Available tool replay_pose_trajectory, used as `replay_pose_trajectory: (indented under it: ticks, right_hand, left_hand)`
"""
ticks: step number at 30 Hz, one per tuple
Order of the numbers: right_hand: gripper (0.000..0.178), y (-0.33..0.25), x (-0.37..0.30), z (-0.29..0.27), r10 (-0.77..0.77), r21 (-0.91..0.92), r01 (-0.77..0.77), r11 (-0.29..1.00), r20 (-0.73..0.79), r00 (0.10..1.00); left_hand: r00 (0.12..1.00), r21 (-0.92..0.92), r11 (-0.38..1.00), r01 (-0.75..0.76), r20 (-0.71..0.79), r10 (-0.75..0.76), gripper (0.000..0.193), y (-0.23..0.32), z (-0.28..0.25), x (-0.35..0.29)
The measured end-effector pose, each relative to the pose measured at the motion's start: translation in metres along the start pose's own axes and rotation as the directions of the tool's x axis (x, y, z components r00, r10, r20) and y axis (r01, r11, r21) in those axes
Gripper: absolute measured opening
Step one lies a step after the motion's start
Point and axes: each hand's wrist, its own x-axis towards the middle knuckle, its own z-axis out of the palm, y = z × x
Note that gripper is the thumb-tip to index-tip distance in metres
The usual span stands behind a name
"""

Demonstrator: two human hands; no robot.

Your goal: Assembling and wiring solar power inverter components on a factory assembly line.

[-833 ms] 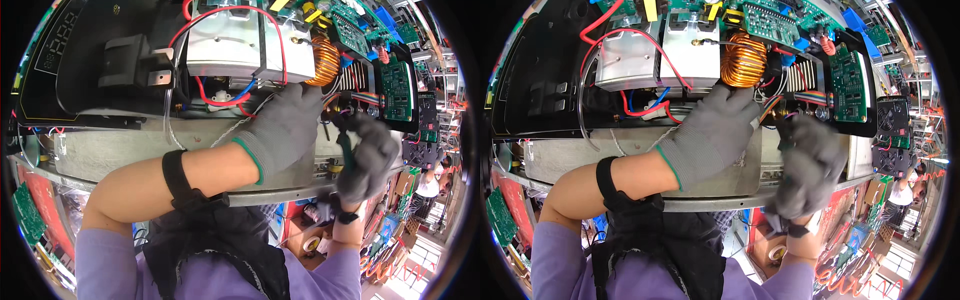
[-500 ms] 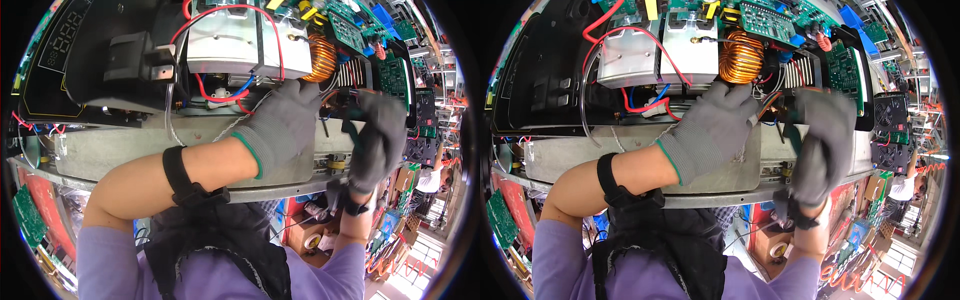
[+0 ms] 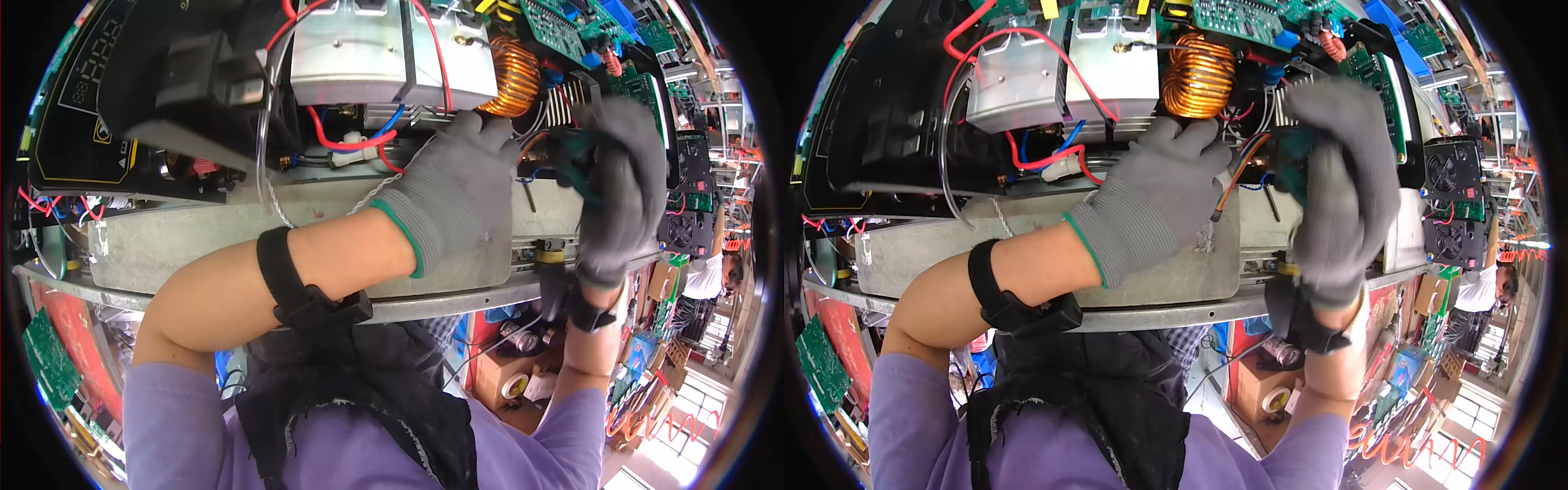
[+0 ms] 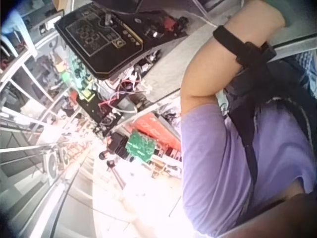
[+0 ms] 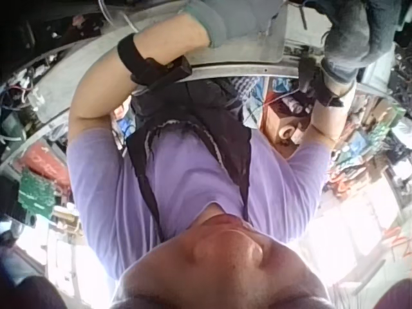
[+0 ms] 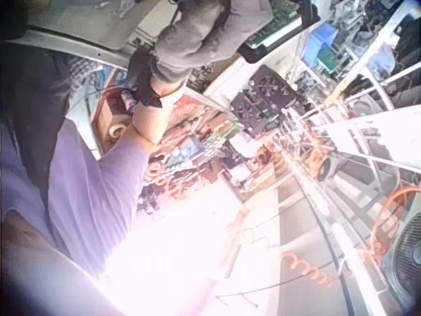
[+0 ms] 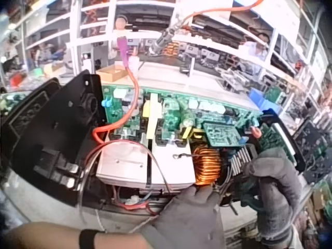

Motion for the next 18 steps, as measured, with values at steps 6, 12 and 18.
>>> replay_pose_trajectory:
  ticks: [6,12,18]
  right_hand:
    - [0.016,-0.002,-0.052,0.016,-0.339,0.198,0.352,0.915,-0.1,0.936]
    - [0.022,0.006,0.0,0.006,-0.002,0.178,0.0,0.984,0.012,1.0]
    - [0.022,-0.007,0.004,0.004,-0.011,0.121,0.008,0.993,0.018,1.0]
  left_hand:
    - [0.991,0.019,0.997,-0.071,0.115,0.068,0.021,-0.001,-0.007,0.0]
    - [0.999,0.013,1.0,-0.026,0.042,0.026,0.02,0.0,-0.002,0.001]
    - [1.0,-0.069,0.998,0.0,-0.002,0.0,0.02,0.0,-0.001,-0.001]
